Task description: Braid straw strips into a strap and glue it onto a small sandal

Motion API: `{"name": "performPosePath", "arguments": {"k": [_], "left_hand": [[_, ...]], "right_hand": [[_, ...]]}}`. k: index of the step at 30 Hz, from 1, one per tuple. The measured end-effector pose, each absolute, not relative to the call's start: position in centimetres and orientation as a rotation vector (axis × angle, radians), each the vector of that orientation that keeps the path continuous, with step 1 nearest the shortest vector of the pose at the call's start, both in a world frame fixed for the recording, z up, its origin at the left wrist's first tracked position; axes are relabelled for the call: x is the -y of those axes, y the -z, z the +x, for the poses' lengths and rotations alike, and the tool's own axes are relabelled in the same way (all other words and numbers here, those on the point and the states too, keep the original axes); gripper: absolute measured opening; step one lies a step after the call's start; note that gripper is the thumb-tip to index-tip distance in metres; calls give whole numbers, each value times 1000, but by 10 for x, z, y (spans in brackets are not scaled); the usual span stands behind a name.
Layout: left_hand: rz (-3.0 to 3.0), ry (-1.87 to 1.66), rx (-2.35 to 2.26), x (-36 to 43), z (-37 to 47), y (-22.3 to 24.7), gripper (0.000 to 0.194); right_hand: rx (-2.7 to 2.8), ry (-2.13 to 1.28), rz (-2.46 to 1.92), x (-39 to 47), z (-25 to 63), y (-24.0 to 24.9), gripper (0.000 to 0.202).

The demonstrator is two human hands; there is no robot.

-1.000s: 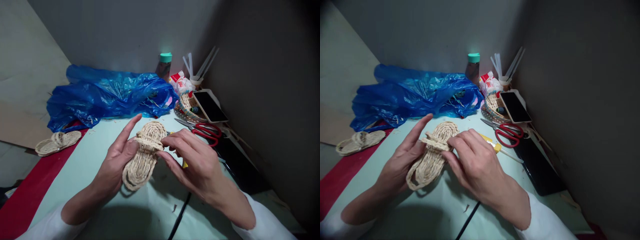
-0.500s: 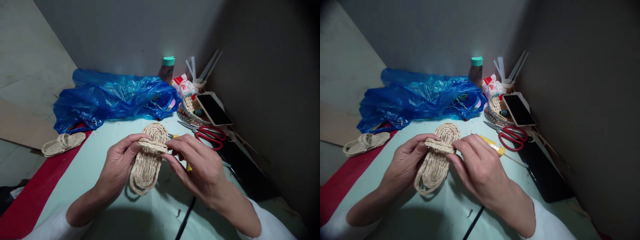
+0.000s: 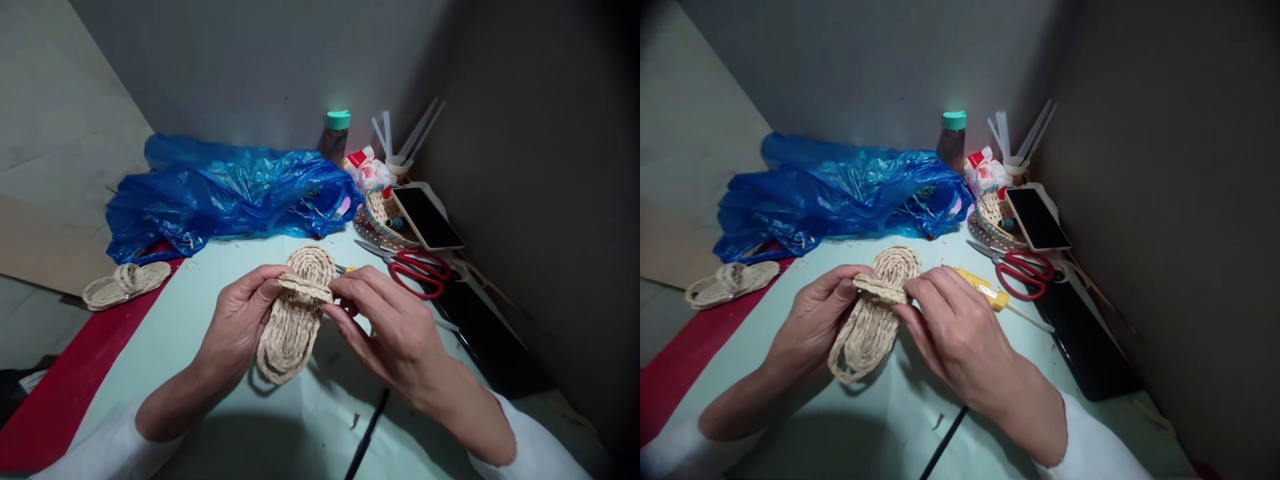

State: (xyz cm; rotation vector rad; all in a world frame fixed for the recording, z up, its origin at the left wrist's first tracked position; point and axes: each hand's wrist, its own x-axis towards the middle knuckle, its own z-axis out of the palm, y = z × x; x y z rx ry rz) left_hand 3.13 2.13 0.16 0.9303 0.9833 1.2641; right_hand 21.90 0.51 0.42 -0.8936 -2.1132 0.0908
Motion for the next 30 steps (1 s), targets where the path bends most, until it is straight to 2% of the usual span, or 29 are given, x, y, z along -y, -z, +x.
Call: {"name": "performPosePath", "arguments": {"k": [15, 20, 30], "left_hand": [[880, -1174, -900, -18, 31, -4, 21], [973, -1173, -1006, -20, 30, -2, 24], [1084, -1190, -993, -19, 27, 2, 18]], "right_hand": [[2108, -11, -913, -6, 218, -3, 12], [2142, 5, -929, -5, 218, -6, 11], [2157, -27, -925, -7, 221, -6, 10]]}}
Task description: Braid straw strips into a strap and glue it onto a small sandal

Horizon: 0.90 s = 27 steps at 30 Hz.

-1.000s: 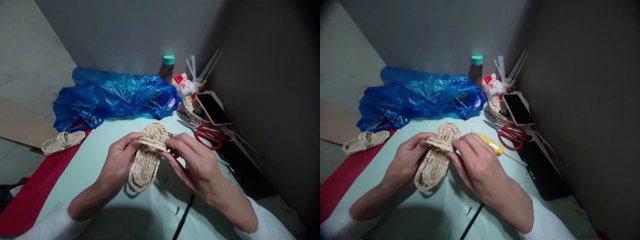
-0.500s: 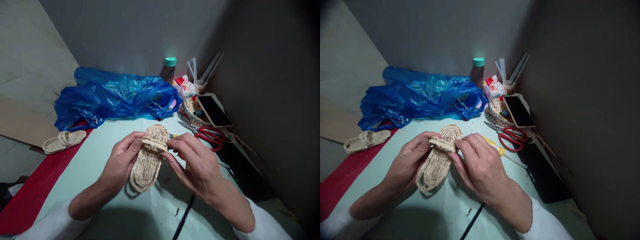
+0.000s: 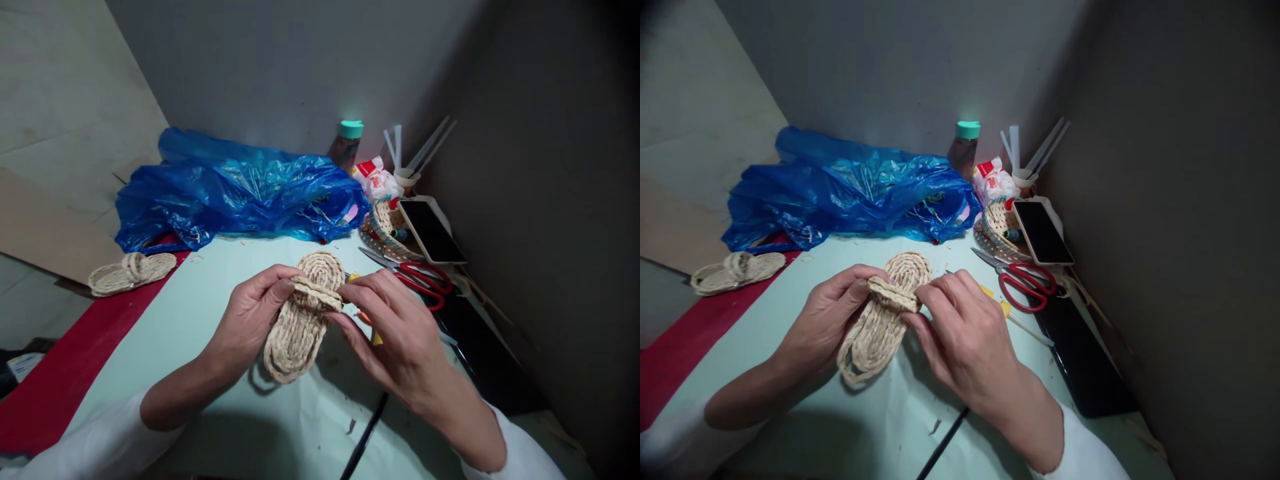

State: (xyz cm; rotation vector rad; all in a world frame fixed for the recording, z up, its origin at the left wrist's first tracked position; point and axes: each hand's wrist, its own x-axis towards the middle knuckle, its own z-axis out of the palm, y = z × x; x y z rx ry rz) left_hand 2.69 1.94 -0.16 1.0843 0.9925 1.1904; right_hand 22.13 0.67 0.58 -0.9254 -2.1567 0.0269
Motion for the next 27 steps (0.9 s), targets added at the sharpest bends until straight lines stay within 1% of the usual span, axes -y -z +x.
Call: {"name": "performPosePath", "arguments": {"k": [10, 15, 22, 27], "left_hand": [[1037, -1214, -1019, -21, 28, 4, 18], [1034, -1206, -1021, -21, 27, 3, 20], [1034, -1168, -1003, -21, 29, -2, 24], [960, -1148, -945, -21, 29, -2, 25]], "right_hand": [[2153, -27, -933, -10, 217, -1, 6], [2106, -79, -933, -9, 218, -3, 16], [2037, -265, -901, -6, 220, -9, 21], [2003, -390, -887, -8, 221, -9, 9]]}}
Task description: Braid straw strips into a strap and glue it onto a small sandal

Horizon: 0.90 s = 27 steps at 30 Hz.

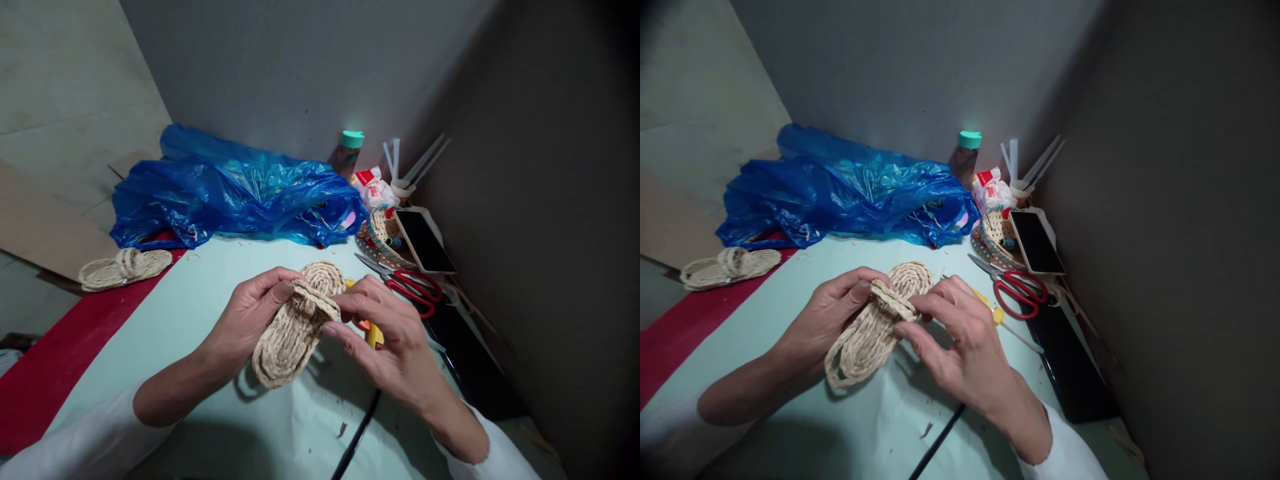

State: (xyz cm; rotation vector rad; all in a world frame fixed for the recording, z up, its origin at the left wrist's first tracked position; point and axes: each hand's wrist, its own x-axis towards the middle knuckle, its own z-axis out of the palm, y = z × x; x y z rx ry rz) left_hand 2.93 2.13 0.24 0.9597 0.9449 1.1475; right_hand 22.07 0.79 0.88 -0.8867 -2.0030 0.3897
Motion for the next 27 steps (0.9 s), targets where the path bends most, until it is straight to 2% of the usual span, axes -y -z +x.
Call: {"name": "performPosePath", "arguments": {"k": [9, 15, 21, 27], "left_hand": [[913, -1186, -971, -20, 28, 2, 27], [956, -1166, -982, -26, 30, 3, 26], [866, -1185, -968, -26, 31, 1, 30], [765, -1208, -847, -28, 25, 4, 20]], "right_hand": [[1968, -353, -828, -13, 216, 0, 5], [1976, -478, -882, -14, 218, 0, 8], [1645, -708, -969, -10, 226, -10, 17], [1302, -839, -888, -18, 233, -4, 12]]}}
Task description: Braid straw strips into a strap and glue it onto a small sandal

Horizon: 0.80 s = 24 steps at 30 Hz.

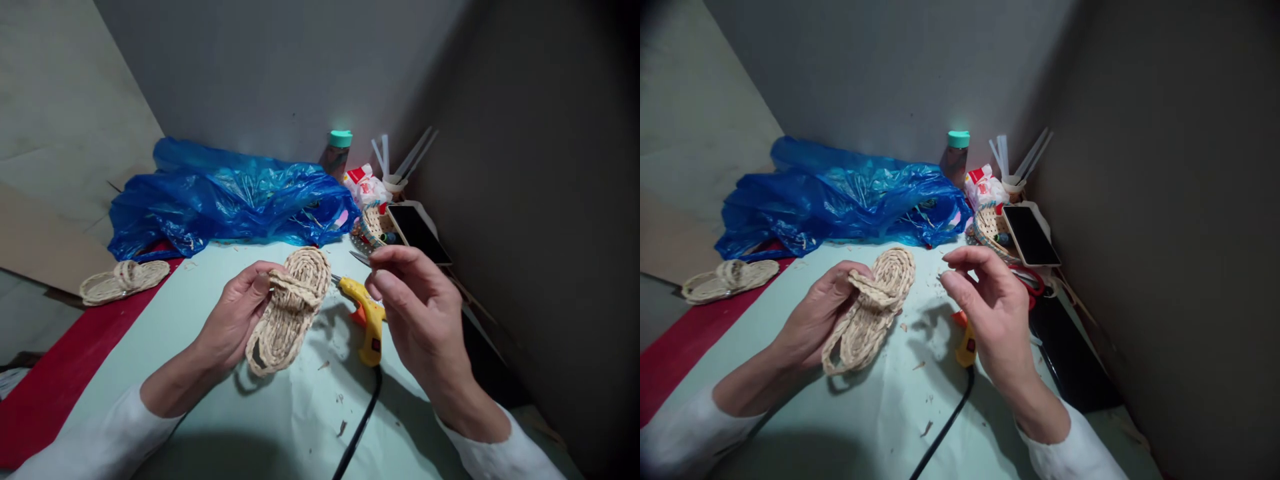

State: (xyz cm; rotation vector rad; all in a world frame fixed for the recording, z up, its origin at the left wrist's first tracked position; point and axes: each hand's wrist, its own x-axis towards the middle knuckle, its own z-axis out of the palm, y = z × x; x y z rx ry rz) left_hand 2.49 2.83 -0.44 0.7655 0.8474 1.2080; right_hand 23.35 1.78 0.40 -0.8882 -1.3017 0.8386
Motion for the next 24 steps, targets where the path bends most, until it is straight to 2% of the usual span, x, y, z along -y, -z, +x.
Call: {"name": "performPosePath", "arguments": {"k": [5, 14, 24], "left_hand": [[861, -1246, -772, -29, 19, 5, 16], [997, -1242, -775, -28, 18, 4, 13], [1225, -1180, -664, -24, 16, -3, 5]], "right_hand": [[1190, -1028, -952, -20, 230, -5, 7], [1146, -1318, -943, -17, 221, -11, 13], [1149, -1402, -794, -15, 223, -3, 17]]}}
